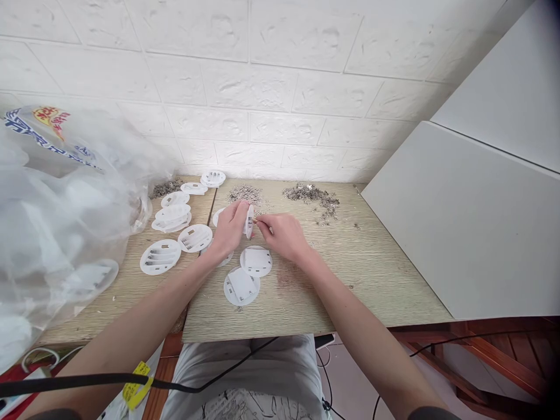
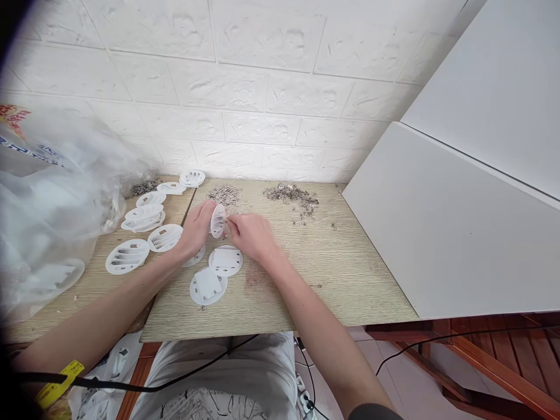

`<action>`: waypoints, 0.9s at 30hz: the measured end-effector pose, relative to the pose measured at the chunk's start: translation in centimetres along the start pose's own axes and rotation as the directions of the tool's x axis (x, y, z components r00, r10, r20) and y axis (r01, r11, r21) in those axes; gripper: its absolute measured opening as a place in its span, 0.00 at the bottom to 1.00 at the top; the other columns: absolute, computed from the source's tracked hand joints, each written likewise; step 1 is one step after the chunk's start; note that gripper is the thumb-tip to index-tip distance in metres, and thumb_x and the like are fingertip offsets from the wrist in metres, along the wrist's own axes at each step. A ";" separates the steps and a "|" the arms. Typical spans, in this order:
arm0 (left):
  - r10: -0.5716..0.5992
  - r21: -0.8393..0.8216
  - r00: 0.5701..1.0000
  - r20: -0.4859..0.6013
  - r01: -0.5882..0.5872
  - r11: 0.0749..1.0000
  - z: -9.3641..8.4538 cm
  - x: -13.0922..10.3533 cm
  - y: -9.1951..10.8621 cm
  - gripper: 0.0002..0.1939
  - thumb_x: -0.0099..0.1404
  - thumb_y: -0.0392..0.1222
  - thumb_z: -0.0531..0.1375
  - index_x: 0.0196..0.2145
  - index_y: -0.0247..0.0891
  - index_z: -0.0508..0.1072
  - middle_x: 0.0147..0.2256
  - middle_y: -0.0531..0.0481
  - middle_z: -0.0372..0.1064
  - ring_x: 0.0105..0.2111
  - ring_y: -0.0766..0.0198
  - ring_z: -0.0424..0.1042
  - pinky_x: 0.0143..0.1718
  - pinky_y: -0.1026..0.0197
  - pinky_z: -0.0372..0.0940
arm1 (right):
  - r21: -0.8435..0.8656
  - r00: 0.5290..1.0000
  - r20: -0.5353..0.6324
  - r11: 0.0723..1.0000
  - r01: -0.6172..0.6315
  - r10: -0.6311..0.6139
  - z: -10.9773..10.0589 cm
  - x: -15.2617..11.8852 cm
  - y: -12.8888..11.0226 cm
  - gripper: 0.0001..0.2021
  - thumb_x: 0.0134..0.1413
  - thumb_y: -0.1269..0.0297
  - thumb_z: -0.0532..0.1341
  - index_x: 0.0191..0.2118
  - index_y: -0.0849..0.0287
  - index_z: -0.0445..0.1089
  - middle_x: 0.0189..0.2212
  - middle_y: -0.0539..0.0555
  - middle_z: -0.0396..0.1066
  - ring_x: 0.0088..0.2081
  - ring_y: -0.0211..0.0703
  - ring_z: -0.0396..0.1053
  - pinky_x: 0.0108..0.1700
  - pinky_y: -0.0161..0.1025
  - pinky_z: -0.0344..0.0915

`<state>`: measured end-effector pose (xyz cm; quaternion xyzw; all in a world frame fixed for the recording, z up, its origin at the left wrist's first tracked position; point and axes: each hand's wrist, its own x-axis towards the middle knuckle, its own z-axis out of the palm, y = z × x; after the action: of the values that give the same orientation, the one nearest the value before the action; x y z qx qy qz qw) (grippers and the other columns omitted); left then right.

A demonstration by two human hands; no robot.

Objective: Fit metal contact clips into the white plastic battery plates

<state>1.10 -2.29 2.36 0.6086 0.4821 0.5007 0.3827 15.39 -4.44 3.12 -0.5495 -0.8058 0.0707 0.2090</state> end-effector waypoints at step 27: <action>-0.041 0.009 0.999 -0.017 0.041 0.999 -0.2 0.3 -0.4 0.17 0.68 0.45 0.49 0.22 0.40 0.55 0.23 0.54 0.53 0.25 0.66 0.54 0.27 0.62 0.53 | -0.026 0.998 0.038 0.998 -0.057 0.057 0.3 -0.1 -0.5 0.17 0.65 0.65 0.47 0.51 0.54 0.70 0.39 0.56 0.77 0.37 0.46 0.72 0.32 0.37 0.55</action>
<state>0.86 -1.92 2.10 0.5962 0.5001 0.4957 0.3856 14.87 -4.65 2.95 -0.5734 -0.7945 0.0770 0.1846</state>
